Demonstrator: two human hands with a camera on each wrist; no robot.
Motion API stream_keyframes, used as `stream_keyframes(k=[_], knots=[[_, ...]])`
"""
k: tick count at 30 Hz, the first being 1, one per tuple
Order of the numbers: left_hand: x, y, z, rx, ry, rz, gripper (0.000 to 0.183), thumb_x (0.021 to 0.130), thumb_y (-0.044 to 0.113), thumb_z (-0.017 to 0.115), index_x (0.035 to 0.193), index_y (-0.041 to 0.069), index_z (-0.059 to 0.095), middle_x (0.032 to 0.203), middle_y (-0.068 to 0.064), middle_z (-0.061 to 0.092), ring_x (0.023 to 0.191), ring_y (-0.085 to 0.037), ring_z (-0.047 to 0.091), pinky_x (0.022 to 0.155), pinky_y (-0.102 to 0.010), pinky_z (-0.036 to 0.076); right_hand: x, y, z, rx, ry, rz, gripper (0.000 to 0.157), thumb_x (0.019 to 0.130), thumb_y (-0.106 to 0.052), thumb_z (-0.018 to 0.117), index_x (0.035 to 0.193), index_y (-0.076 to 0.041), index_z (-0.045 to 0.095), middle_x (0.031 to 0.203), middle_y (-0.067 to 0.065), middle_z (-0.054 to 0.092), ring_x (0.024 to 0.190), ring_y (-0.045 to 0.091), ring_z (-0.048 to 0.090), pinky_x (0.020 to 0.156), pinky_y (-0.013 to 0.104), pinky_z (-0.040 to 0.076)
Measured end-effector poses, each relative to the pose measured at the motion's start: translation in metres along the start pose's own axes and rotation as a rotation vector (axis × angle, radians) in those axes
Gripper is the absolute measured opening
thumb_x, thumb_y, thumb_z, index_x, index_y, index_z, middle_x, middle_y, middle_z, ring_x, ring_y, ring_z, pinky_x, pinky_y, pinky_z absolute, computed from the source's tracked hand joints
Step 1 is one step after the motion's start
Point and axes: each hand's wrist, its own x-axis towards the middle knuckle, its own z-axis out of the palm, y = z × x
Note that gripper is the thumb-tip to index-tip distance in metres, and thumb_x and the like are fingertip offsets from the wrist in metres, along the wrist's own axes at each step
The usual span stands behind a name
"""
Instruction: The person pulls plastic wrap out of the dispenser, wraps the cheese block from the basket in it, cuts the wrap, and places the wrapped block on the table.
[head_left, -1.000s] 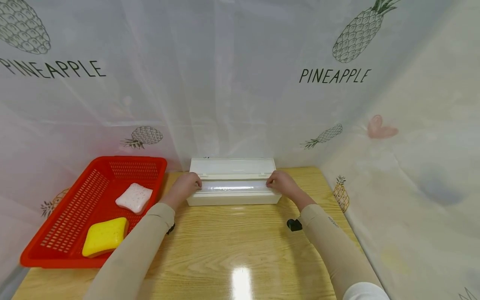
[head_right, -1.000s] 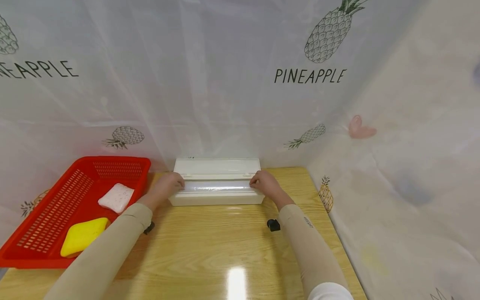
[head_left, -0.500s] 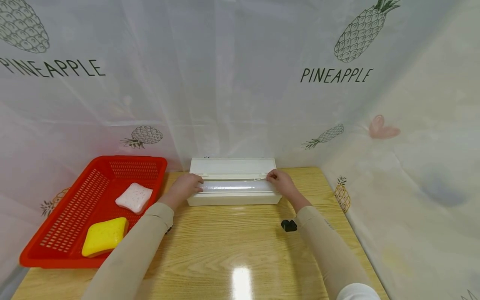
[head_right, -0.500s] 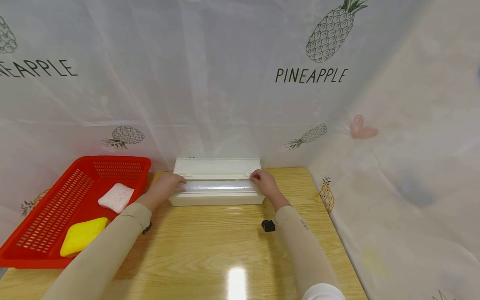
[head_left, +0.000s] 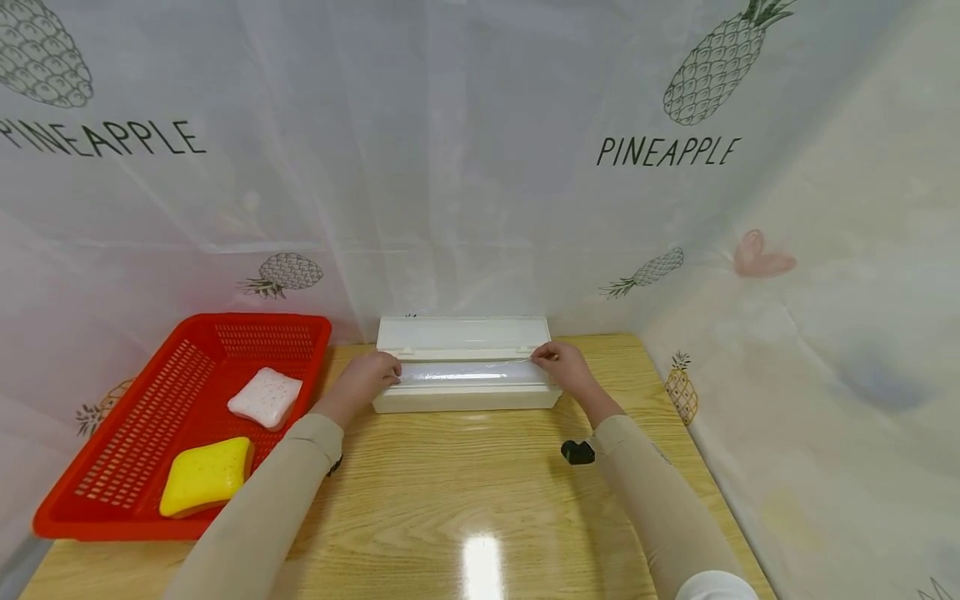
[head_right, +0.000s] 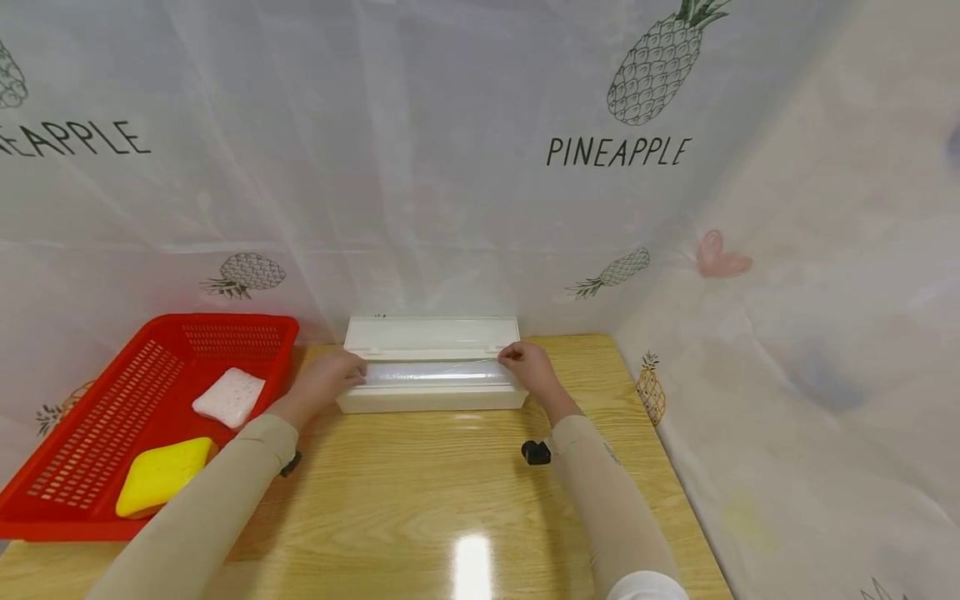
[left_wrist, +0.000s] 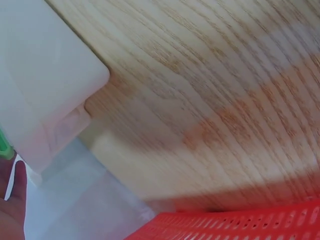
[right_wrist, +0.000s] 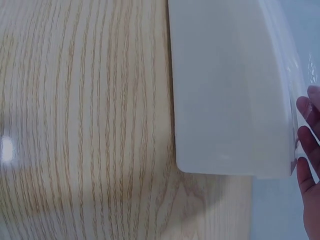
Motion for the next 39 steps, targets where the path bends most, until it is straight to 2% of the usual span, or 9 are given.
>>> stream_keyframes(k=[3, 9, 14, 19, 23, 28, 31, 35, 39], knots=[[-0.001, -0.001, 0.001, 0.009, 0.005, 0.004, 0.007, 0.087, 0.011, 0.074, 0.089, 0.006, 0.071, 0.086, -0.003, 0.068, 0.078, -0.023, 0.059, 0.079, -0.039, 0.053, 0.003, -0.001, 0.002, -0.008, -0.021, -0.033, 0.014, 0.096, -0.014, 0.064, 0.105, -0.004, 0.069, 0.105, 0.011, 0.065, 0.094, 0.027, 0.056, 0.076, 0.039, 0.049], [-0.004, 0.000, 0.003, 0.033, -0.030, 0.014, 0.009, 0.086, 0.014, 0.075, 0.087, 0.009, 0.068, 0.082, 0.000, 0.065, 0.074, -0.020, 0.057, 0.075, -0.037, 0.052, 0.007, 0.005, 0.009, -0.161, -0.111, -0.151, 0.022, 0.090, -0.006, 0.070, 0.112, -0.006, 0.071, 0.118, 0.011, 0.064, 0.112, 0.031, 0.055, 0.095, 0.048, 0.045], [-0.008, 0.001, 0.006, 0.028, -0.033, 0.016, 0.010, 0.086, 0.013, 0.075, 0.089, 0.008, 0.067, 0.082, 0.000, 0.065, 0.074, -0.020, 0.057, 0.074, -0.037, 0.052, 0.005, 0.004, 0.016, -0.252, -0.110, -0.219, 0.024, 0.087, -0.014, 0.075, 0.110, -0.010, 0.075, 0.099, 0.002, 0.066, 0.098, 0.025, 0.057, 0.089, 0.044, 0.047], [-0.008, 0.004, 0.007, 0.018, -0.022, 0.007, 0.011, 0.087, 0.013, 0.075, 0.091, 0.007, 0.067, 0.082, 0.000, 0.064, 0.074, -0.020, 0.056, 0.074, -0.036, 0.052, 0.005, -0.005, 0.025, -0.363, -0.123, -0.284, 0.023, 0.085, -0.024, 0.077, 0.107, -0.017, 0.077, 0.090, -0.008, 0.061, 0.091, 0.019, 0.049, 0.085, 0.043, 0.037], [-0.008, 0.005, 0.006, 0.009, -0.013, 0.008, 0.011, 0.086, 0.011, 0.075, 0.092, 0.006, 0.067, 0.084, -0.002, 0.066, 0.075, -0.020, 0.058, 0.075, -0.037, 0.053, 0.007, -0.013, 0.032, -0.354, -0.127, -0.292, 0.016, 0.085, -0.024, 0.077, 0.100, -0.019, 0.078, 0.090, -0.009, 0.060, 0.095, 0.019, 0.048, 0.091, 0.049, 0.033], [-0.007, 0.003, 0.006, 0.040, -0.002, 0.014, 0.013, 0.086, 0.011, 0.075, 0.093, 0.006, 0.066, 0.086, -0.003, 0.066, 0.077, -0.021, 0.059, 0.075, -0.037, 0.053, 0.012, -0.021, 0.038, -0.346, -0.102, -0.297, 0.005, 0.089, -0.023, 0.073, 0.088, -0.019, 0.077, 0.091, -0.008, 0.064, 0.097, 0.022, 0.053, 0.094, 0.055, 0.035], [-0.006, 0.003, 0.005, 0.037, 0.009, 0.020, 0.014, 0.086, 0.012, 0.075, 0.094, 0.006, 0.065, 0.086, -0.004, 0.066, 0.077, -0.021, 0.059, 0.076, -0.038, 0.053, 0.014, -0.025, 0.040, -0.253, -0.097, -0.235, 0.007, 0.091, -0.021, 0.070, 0.089, -0.017, 0.076, 0.094, -0.005, 0.066, 0.097, 0.023, 0.056, 0.094, 0.051, 0.040], [-0.005, 0.003, 0.004, 0.037, 0.024, 0.026, 0.014, 0.086, 0.012, 0.075, 0.094, 0.007, 0.065, 0.086, -0.003, 0.067, 0.078, -0.021, 0.060, 0.076, -0.037, 0.053, 0.014, -0.029, 0.040, -0.102, -0.104, -0.140, 0.009, 0.094, -0.019, 0.066, 0.095, -0.011, 0.071, 0.093, 0.001, 0.064, 0.090, 0.022, 0.057, 0.082, 0.042, 0.048], [-0.004, 0.005, 0.003, 0.035, 0.015, 0.002, 0.016, 0.086, 0.013, 0.075, 0.097, 0.007, 0.065, 0.089, -0.004, 0.067, 0.081, -0.022, 0.061, 0.079, -0.038, 0.053, 0.015, -0.033, 0.043, -0.116, -0.065, -0.117, 0.011, 0.097, -0.022, 0.063, 0.098, -0.012, 0.067, 0.092, 0.000, 0.064, 0.088, 0.020, 0.058, 0.076, 0.040, 0.049]])
